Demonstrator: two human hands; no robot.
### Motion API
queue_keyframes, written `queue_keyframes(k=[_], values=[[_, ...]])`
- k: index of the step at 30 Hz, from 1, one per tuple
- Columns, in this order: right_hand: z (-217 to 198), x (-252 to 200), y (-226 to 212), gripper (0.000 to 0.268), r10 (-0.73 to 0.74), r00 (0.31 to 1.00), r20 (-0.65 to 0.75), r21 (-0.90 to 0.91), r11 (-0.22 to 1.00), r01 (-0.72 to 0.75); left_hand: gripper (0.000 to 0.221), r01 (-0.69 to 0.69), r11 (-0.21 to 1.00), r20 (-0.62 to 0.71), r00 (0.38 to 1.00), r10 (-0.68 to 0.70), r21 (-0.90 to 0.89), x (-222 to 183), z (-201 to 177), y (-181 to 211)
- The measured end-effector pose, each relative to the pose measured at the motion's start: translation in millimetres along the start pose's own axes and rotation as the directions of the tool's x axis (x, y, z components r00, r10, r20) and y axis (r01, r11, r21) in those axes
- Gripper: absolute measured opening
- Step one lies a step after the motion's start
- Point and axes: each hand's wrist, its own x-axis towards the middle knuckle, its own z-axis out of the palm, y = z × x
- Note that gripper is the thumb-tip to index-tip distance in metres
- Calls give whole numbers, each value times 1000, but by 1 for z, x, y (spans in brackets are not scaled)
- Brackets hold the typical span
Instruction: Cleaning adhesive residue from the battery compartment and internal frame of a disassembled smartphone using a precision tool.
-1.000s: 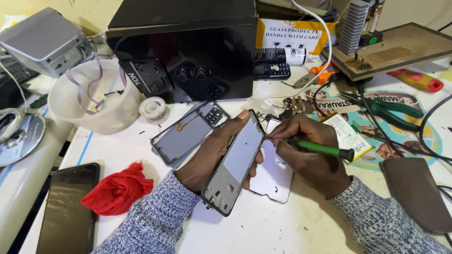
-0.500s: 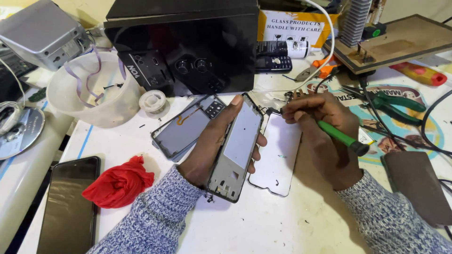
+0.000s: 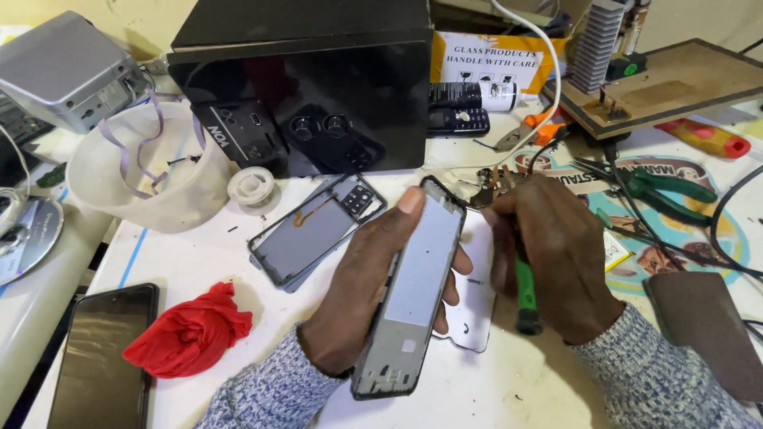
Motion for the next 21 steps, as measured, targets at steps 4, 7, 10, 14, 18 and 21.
queue_keyframes(k=[4, 7, 10, 14, 18, 21], values=[[-9, 0, -5, 28, 383, 923, 31, 155, 911, -383, 73, 158, 962, 249, 963, -100, -223, 3, -17, -4], [-17, 5, -19, 31, 616, 783, 88, 511, 647, -566, 81, 273, 870, 472, 880, -54, -410, 8, -24, -12], [-25, 8, -36, 17, 553, 826, 108, 773, 476, -420, 80, 294, 821, 461, 887, -43, -490, 4, -19, -11], [-25, 9, -56, 22, 637, 743, 203, 502, 584, -638, 62, -58, 997, 164, 984, 64, -47, -9, -5, 2], [-22, 4, -52, 27, 454, 881, 129, 189, 861, -472, 48, -262, 955, 182, 955, 235, 142, -11, -2, 0], [-25, 3, -47, 25, 437, 895, 95, 184, 876, -447, 60, -73, 991, 83, 995, 63, 115, -13, 3, 7]])
